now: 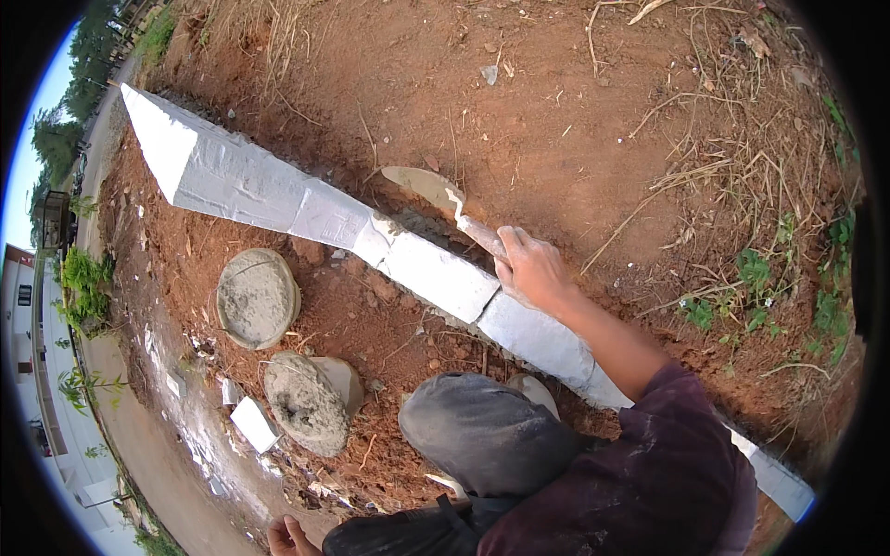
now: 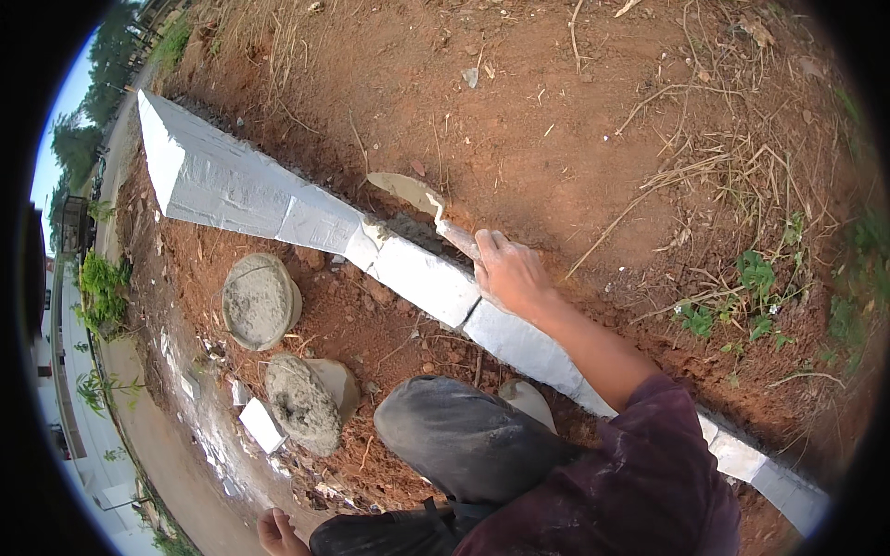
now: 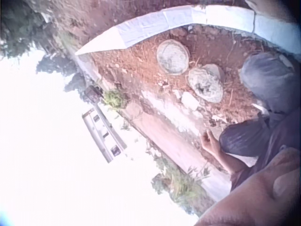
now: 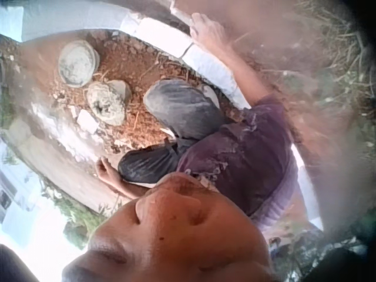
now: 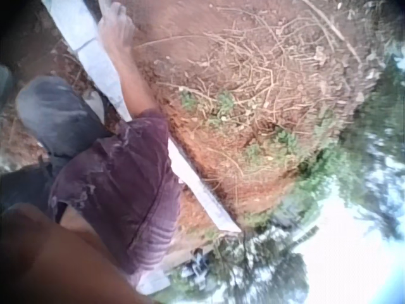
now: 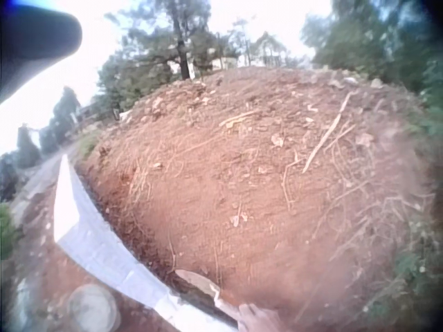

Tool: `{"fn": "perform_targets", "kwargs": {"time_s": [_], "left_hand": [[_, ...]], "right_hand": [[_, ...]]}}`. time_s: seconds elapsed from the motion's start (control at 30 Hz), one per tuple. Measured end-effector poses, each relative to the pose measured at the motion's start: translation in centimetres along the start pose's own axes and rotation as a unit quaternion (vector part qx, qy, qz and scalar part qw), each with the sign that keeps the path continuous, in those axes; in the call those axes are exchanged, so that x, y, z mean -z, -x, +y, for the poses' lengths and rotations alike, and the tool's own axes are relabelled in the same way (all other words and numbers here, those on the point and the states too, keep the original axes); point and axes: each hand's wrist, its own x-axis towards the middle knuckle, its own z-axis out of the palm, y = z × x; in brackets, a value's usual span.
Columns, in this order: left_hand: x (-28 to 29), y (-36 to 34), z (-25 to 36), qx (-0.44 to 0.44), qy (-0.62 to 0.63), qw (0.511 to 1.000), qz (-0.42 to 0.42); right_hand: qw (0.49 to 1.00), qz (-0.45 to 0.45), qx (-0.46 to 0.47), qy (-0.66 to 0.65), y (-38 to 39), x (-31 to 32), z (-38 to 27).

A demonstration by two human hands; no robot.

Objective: The person places white concrete blocks along a trench and uses a trowel to apply mortar between them. The person scoops mortar from a bucket and spreads it along the joints of the blocks, then smooths the surface.

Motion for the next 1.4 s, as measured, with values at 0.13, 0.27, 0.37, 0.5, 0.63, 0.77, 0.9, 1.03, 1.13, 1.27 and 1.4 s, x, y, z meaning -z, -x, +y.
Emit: {"fn": "perform_targets", "kwargs": {"time_s": [0.13, 0.27, 0.37, 0.5, 0.63, 0.77, 0.9, 1.03, 1.13, 1.27, 1.4], "left_hand": [[-2.7, -3.3, 8.9, -0.145, -0.029, 0.983, -0.109], [-8.8, -4.4, 15.2, -0.312, -0.067, 0.919, -0.231], [-14.7, -4.5, 20.4, -0.571, -0.03, 0.78, -0.257], [-23.5, -1.2, 24.9, -0.666, 0.005, 0.69, -0.283], [-32.1, 0.9, 27.7, -0.698, 0.028, 0.69, -0.19], [-42.7, 0.8, 26.8, -0.66, 0.0, 0.751, 0.0], [-47.8, 0.6, 24.9, -0.649, -0.017, 0.754, 0.096], [-47.3, 1.4, 25.0, -0.613, -0.018, 0.79, 0.023], [-48.4, 0.4, 24.7, -0.621, -0.011, 0.782, 0.045], [-48.3, 0.3, 24.8, -0.624, -0.016, 0.78, 0.04], [-48.0, 0.2, 24.8, -0.618, -0.021, 0.785, 0.04]], "right_hand": [[0.998, 0.031, -0.049, -0.032, 4.3, 2.5, 1.5], [0.992, 0.112, -0.01, -0.052, 9.1, 1.8, 2.3], [0.993, 0.11, -0.045, -0.024, 13.6, 2.6, 2.4], [0.981, 0.16, -0.069, 0.083, 22.0, 4.1, 4.6], [0.968, 0.175, -0.109, 0.146, 28.1, 4.2, 5.8], [0.955, 0.181, -0.162, 0.167, 31.9, 3.2, 6.4], [0.95, 0.209, -0.164, 0.163, 32.8, 1.6, 7.4], [0.958, 0.192, -0.152, 0.149, 33.6, 0.2, 7.8], [0.965, 0.17, -0.147, 0.138, 33.1, -0.1, 8.3], [0.967, 0.118, -0.173, 0.142, 33.2, -0.2, 8.3], [0.97, 0.121, -0.177, 0.118, 33.0, -0.3, 8.2]]}}
